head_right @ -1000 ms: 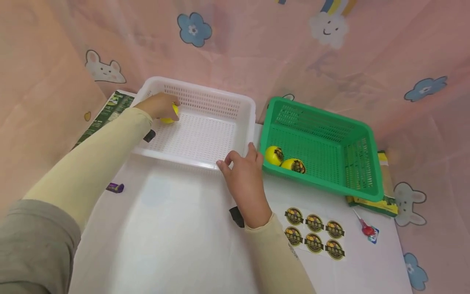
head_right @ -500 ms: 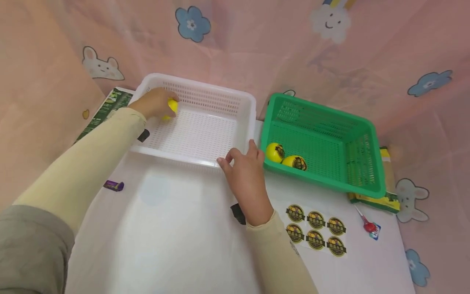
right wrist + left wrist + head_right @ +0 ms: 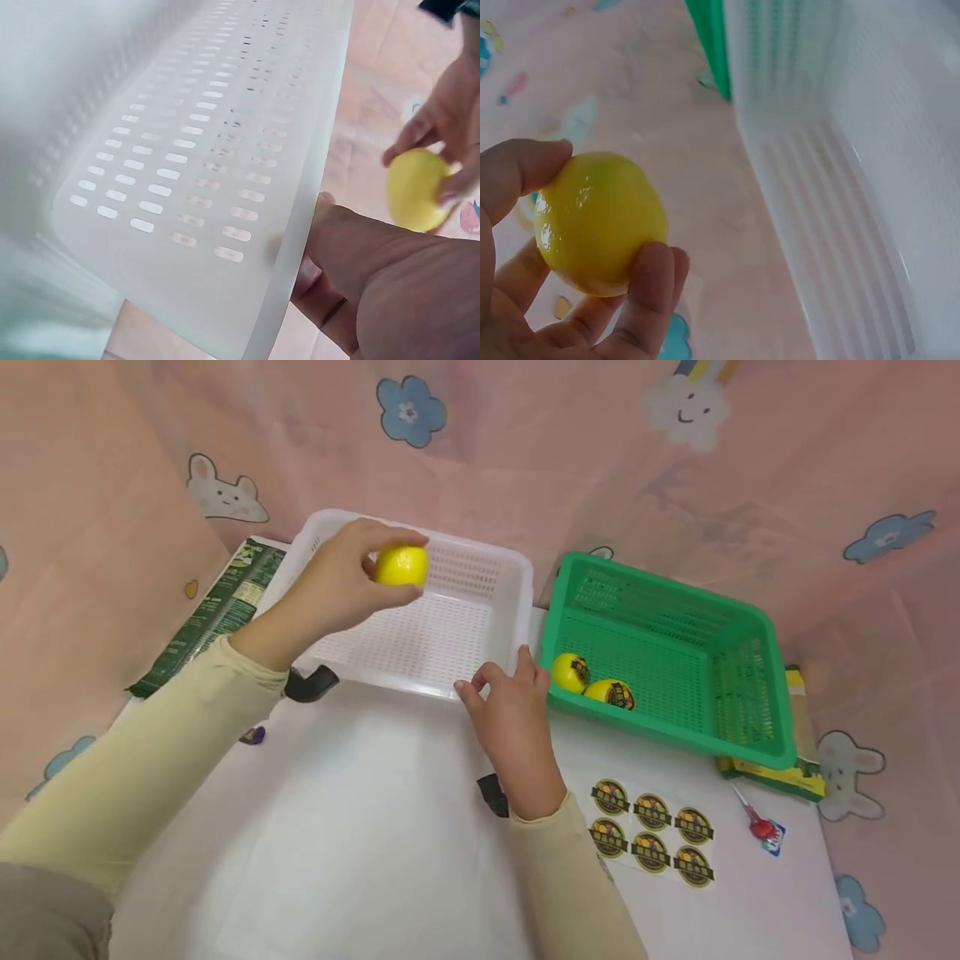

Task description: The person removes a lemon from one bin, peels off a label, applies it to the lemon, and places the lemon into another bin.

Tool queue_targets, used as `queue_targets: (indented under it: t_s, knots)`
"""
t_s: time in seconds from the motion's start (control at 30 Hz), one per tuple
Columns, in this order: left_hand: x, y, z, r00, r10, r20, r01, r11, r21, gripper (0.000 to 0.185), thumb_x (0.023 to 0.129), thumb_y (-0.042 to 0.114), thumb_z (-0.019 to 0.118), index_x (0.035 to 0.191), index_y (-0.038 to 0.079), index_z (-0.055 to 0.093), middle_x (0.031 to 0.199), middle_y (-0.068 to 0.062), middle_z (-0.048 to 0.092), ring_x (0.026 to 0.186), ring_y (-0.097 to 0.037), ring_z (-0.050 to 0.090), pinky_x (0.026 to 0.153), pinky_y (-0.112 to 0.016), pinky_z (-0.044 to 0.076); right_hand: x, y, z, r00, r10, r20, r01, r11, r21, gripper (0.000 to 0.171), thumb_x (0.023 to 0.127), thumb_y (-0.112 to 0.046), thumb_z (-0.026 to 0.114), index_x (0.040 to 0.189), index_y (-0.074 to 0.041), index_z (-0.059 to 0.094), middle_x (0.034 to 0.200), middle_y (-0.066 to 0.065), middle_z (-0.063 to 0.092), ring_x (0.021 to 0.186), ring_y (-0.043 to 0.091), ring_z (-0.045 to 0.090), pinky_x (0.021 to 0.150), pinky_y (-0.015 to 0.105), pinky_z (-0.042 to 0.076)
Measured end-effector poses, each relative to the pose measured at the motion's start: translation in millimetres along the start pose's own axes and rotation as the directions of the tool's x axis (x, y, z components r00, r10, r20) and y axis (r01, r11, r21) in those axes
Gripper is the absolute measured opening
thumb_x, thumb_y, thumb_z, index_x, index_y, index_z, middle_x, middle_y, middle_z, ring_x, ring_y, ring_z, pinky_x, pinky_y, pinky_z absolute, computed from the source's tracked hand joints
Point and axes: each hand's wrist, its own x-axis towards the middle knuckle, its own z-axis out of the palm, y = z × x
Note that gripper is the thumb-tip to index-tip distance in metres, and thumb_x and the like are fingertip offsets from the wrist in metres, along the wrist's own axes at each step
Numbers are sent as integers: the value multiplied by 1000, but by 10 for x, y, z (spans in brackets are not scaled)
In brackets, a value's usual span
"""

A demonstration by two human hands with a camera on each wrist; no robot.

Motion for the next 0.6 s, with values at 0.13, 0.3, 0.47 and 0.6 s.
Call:
queue_targets:
  t_s: [0.13, 0.3, 0.47, 0.6]
  knots:
    - [-412, 150, 155, 998, 49, 36, -48, 998, -45, 57, 92, 24, 84, 146, 24, 66, 142, -5, 54, 115, -25, 57, 93, -39, 57, 19, 14, -22, 1000, 10, -5, -10, 1000, -10, 31, 104, -41, 69, 106, -10, 73, 166, 33, 25, 143, 55, 26, 107, 64, 46]
    - [-938, 117, 466, 998, 51, 40, -45, 991, -129, 54, 89, 21, 86, 141, 23, 70, 136, -1, 56, 108, -23, 60, 91, -39, 57, 18, 18, -28, 1000, 3, -17, -3, 1000, -19, 32, 105, -41, 69, 106, -10, 73, 166, 33, 27, 143, 56, 27, 105, 65, 47]
    - [-1302, -85, 873, 1000, -11, -12, 10, 990, -140, 54, 86, 18, 89, 137, 22, 73, 134, 0, 58, 105, -23, 63, 87, -39, 58, 6, 7, -21, 999, -16, -28, 16, 1000, -10, 31, 104, -41, 70, 103, -10, 73, 165, 34, 28, 143, 57, 28, 104, 65, 48]
    - [-1463, -279, 1214, 996, -89, 9, 89, 991, -101, 53, 88, 18, 87, 139, 19, 70, 134, -2, 58, 103, -23, 64, 86, -39, 57, -11, 6, -9, 1000, -7, -16, 7, 1000, -10, 30, 103, -41, 70, 103, -11, 72, 165, 32, 28, 143, 55, 28, 103, 64, 49]
